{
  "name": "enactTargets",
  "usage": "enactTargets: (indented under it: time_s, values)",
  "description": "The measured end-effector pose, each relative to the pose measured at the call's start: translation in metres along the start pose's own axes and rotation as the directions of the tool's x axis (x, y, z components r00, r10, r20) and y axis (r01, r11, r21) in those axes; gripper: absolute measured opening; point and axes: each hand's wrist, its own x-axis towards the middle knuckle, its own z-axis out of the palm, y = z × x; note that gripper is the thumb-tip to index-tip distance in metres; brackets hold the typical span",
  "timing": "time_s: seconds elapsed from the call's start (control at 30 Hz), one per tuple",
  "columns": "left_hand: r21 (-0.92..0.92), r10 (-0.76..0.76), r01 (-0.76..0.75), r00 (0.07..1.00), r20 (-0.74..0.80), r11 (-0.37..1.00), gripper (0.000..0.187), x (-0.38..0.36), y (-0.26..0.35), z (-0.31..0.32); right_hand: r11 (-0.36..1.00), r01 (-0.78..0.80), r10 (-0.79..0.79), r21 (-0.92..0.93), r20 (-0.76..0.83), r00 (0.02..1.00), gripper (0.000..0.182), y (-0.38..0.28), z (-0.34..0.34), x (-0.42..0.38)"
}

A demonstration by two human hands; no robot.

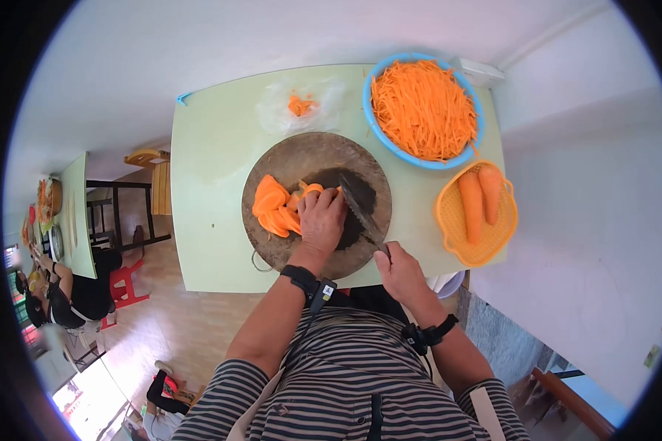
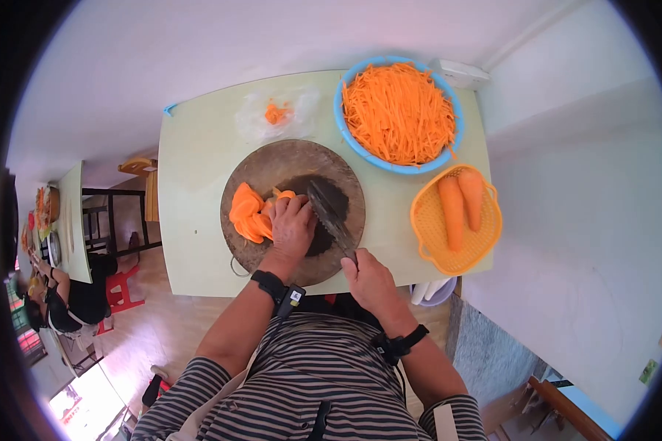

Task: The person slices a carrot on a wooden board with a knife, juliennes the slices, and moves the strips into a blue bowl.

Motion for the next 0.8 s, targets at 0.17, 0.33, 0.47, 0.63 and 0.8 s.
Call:
enactTargets:
  time_s: [0.17, 0.33, 0.47, 0.63, 0.8]
  values:
    - [0.017, -0.019, 0.017, 0.991, 0.132, 1.000, 0.032, -0.005, -0.009, 0.008, 0.997, -0.003, 0.007, -0.080, 0.044, 0.999, 0.030, -0.007, 0.010, -0.005]
    - [0.024, -0.013, 0.011, 0.998, 0.069, 1.000, 0.030, -0.007, -0.012, 0.011, 0.998, 0.014, -0.014, -0.068, 0.000, 1.000, 0.030, -0.008, 0.015, -0.009]
    - [0.015, 0.004, -0.005, 0.997, 0.082, 1.000, 0.029, -0.007, -0.013, 0.010, 0.995, -0.006, 0.005, -0.101, -0.007, 1.000, 0.031, -0.014, 0.010, -0.008]
    - [0.009, 0.001, -0.002, 0.997, 0.076, 1.000, 0.028, -0.007, -0.014, 0.012, 0.986, -0.018, 0.024, -0.163, 0.039, 0.999, 0.032, -0.016, 0.009, -0.006]
    - [0.021, 0.016, -0.017, 0.999, 0.047, 1.000, 0.026, -0.009, -0.015, 0.014, 0.981, -0.015, 0.026, -0.195, 0.054, 0.998, 0.040, -0.017, 0.013, -0.008]
